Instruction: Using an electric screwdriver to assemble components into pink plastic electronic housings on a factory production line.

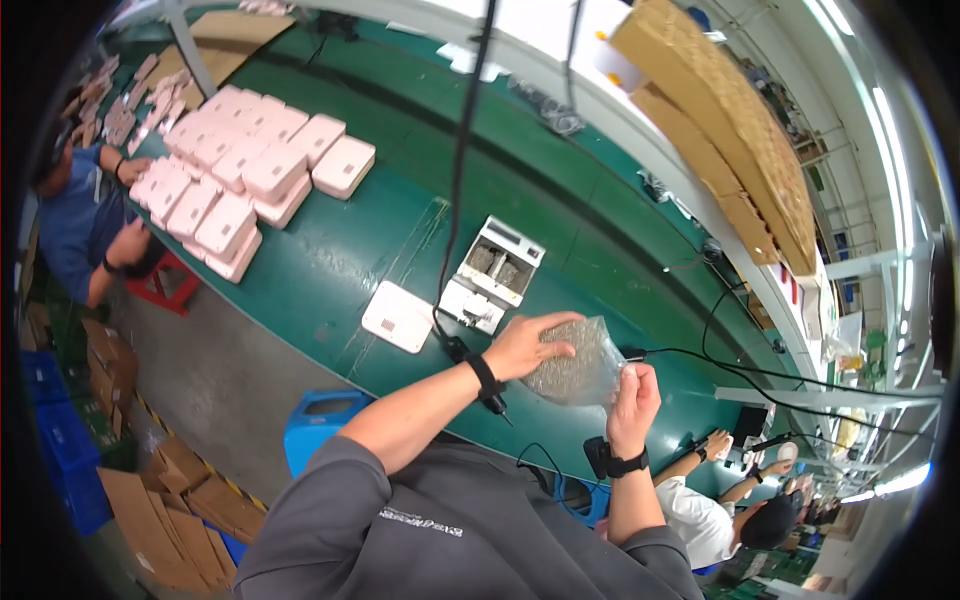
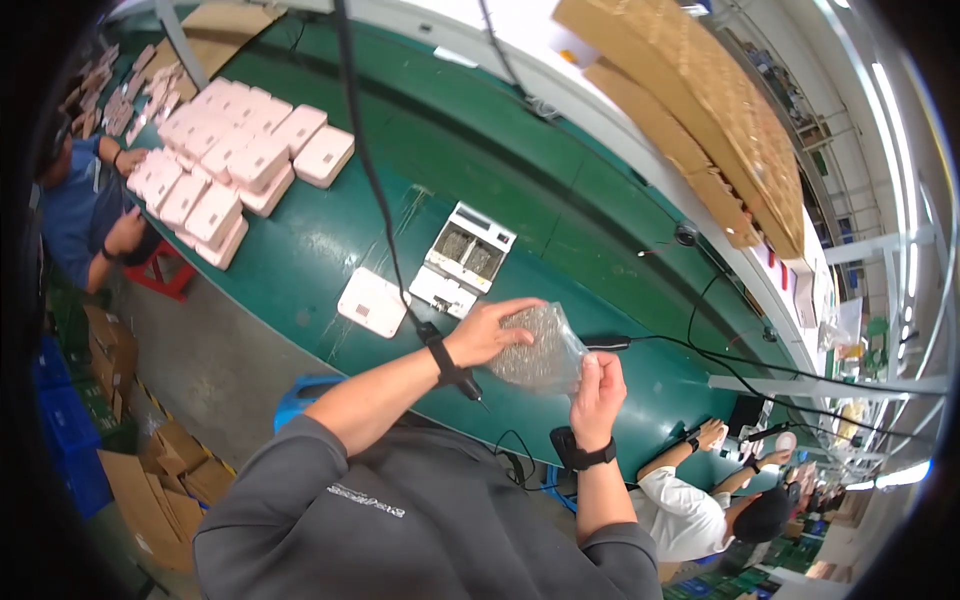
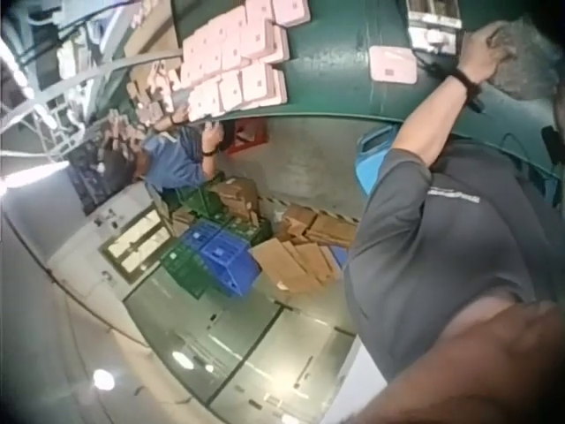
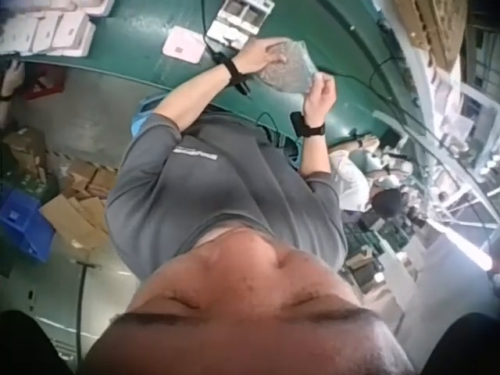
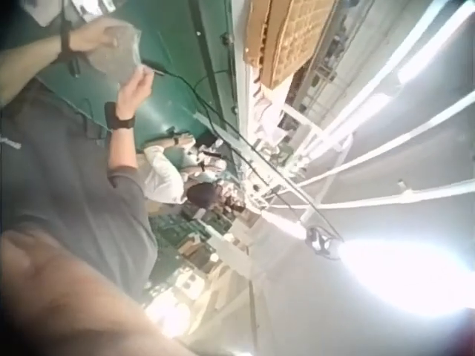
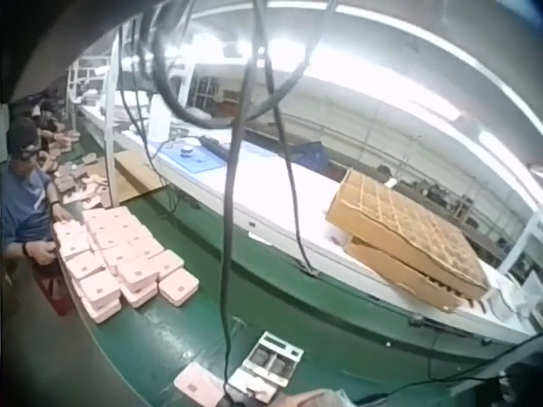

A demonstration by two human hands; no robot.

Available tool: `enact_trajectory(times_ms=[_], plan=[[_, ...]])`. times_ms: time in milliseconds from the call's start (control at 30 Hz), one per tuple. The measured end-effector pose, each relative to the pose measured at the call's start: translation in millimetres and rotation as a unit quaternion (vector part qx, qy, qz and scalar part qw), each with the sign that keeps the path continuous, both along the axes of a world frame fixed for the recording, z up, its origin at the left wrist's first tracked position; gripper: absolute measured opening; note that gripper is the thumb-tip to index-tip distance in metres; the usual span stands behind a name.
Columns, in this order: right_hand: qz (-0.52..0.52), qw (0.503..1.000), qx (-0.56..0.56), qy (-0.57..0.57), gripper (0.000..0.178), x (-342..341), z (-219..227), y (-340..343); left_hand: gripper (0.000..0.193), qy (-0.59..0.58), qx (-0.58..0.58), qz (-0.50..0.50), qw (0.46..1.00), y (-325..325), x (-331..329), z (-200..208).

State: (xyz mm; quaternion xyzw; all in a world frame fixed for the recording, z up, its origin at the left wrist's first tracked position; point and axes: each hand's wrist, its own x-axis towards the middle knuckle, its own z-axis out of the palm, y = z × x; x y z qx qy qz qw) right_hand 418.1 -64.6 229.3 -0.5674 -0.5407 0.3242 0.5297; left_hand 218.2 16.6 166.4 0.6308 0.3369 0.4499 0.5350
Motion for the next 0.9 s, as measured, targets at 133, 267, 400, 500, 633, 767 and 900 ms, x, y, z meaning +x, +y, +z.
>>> enact_trajectory(times_ms=[133,267,400,500,633,767,900], plan=[[-0.004,0.999,0.043,-0.029,0.016,11,67,-24,0.068,-0.035,0.027,0.037,0.998,-37,28,41],[0.051,0.994,0.079,-0.062,0.015,14,160,-57,0.080,-0.098,-0.012,0.000,0.995,-74,43,101],[0.092,0.984,0.135,-0.071,0.016,-5,257,-53,0.089,-0.185,0.063,-0.014,0.981,-77,27,177],[0.100,0.979,0.170,-0.057,0.020,-27,323,-30,0.088,-0.229,0.126,0.077,0.962,-93,-10,220],[0.102,0.955,0.274,-0.056,0.022,-49,390,16,0.068,-0.103,0.234,0.173,0.951,-142,-96,192],[0.104,0.930,0.351,-0.003,0.022,-113,452,68,0.034,0.085,0.158,0.374,0.910,-211,-208,119],[0.118,0.932,0.333,0.081,0.021,-180,484,124,0.034,0.151,0.008,0.526,0.837,-286,-312,80]])
